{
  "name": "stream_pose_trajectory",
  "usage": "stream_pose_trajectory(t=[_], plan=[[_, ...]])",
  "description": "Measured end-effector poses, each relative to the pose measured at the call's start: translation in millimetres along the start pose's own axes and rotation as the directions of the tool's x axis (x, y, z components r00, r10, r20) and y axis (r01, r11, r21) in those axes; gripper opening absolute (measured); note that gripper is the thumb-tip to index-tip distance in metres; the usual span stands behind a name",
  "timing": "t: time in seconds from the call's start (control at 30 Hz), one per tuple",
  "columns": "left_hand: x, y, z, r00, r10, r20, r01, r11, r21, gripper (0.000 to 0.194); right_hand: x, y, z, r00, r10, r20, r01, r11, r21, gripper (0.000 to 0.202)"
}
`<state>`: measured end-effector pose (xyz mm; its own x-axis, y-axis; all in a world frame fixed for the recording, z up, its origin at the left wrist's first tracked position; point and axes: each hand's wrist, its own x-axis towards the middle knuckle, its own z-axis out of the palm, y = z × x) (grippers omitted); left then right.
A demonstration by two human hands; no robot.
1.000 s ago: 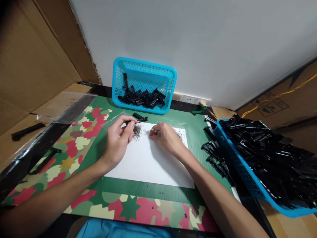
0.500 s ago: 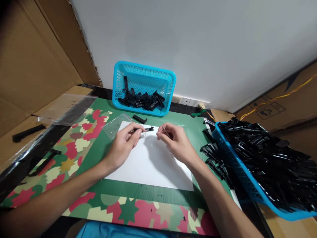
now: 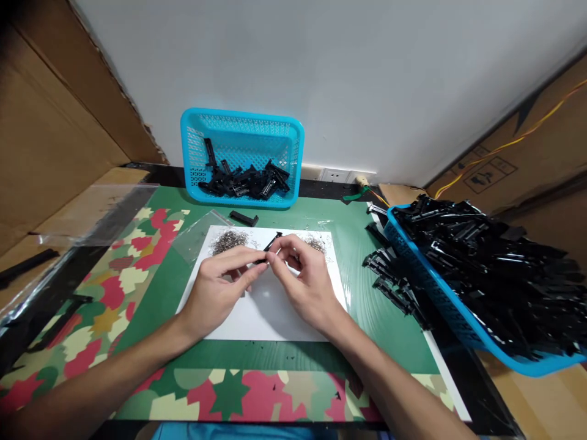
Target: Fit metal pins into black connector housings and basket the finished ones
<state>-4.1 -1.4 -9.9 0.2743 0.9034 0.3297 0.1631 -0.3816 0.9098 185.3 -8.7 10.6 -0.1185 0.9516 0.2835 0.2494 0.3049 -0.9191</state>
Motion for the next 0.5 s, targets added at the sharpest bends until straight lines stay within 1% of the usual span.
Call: stream_pose_trajectory(t=[0.17, 0.27, 0.37, 0.5], plan=[[1, 3, -2.9, 0.999, 0.006, -0.038, -0.003, 0.998, 0.062, 0.016, 0, -1, -7, 0.996, -0.056, 0.064, 0.062, 0.993, -0.097, 0.007], [2, 3, -4.7, 0.997, 0.053, -0.047, -0.049, 0.995, 0.092, 0.014, -1, -1, -12, 0.988, -0.118, 0.097, 0.135, 0.972, -0.192, 0.003], [1, 3, -6.0, 0.994, 0.1, -0.035, -0.095, 0.988, 0.123, 0.014, -2, -2, -14, 0.968, -0.229, 0.1, 0.248, 0.931, -0.268, 0.006], [0, 5, -7.0, 0.991, 0.131, -0.002, -0.129, 0.985, 0.118, 0.017, -3, -5, -14, 0.916, -0.396, 0.06, 0.391, 0.854, -0.343, 0.014]])
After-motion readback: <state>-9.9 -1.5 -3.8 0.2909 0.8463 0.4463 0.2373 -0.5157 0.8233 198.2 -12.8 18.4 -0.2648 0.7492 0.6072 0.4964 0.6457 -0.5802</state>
